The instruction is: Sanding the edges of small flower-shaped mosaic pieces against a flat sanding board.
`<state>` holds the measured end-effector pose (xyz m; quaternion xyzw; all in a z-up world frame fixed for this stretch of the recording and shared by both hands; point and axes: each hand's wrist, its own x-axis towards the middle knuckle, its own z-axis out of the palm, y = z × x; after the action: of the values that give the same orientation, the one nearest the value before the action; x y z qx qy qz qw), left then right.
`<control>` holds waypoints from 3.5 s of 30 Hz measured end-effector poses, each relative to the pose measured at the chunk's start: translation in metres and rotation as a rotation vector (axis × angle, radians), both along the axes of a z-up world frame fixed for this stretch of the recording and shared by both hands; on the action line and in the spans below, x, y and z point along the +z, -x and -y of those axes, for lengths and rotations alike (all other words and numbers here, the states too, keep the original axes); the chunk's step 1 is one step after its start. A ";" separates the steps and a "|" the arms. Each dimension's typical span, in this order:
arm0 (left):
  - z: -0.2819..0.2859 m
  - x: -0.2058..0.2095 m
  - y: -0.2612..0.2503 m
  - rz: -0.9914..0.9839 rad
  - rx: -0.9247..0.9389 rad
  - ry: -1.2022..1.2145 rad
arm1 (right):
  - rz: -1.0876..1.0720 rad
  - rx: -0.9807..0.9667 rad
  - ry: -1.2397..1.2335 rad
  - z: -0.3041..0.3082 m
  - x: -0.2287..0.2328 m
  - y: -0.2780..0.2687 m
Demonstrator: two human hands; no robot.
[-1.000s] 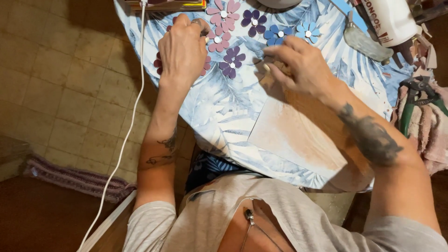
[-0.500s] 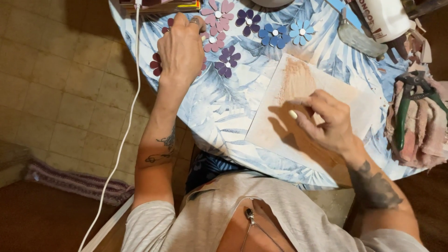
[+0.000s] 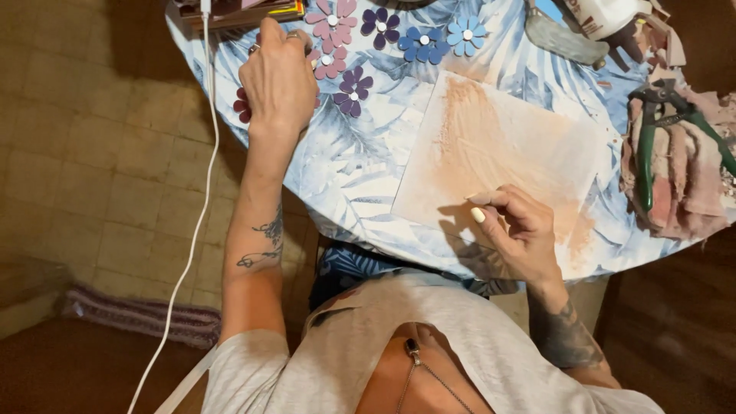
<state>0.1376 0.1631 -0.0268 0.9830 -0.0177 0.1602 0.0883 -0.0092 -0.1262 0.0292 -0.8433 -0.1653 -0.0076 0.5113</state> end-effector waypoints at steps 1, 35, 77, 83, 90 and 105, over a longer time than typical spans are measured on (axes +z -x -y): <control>0.001 -0.002 -0.001 0.000 -0.003 0.002 | 0.000 -0.003 0.002 0.001 -0.001 0.003; 0.169 0.033 0.125 0.149 -0.705 0.541 | -0.359 -0.487 -0.921 -0.006 -0.027 0.005; 0.158 0.033 0.134 0.019 -0.666 0.779 | -0.275 -0.194 -0.399 0.022 -0.022 0.010; 0.159 0.024 0.134 0.046 -0.645 0.755 | -0.250 -0.095 -0.304 0.030 -0.029 0.002; 0.150 0.019 0.142 -0.057 -0.637 0.328 | -0.242 -0.033 -0.210 0.038 -0.023 -0.014; 0.149 0.002 0.151 -0.140 -0.527 0.111 | 0.414 0.392 0.740 0.037 -0.027 -0.075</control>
<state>-0.0137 0.0143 -0.0247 0.9467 -0.2579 0.0640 0.1818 0.0660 -0.1628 0.0023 -0.9026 -0.4118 -0.0195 0.1241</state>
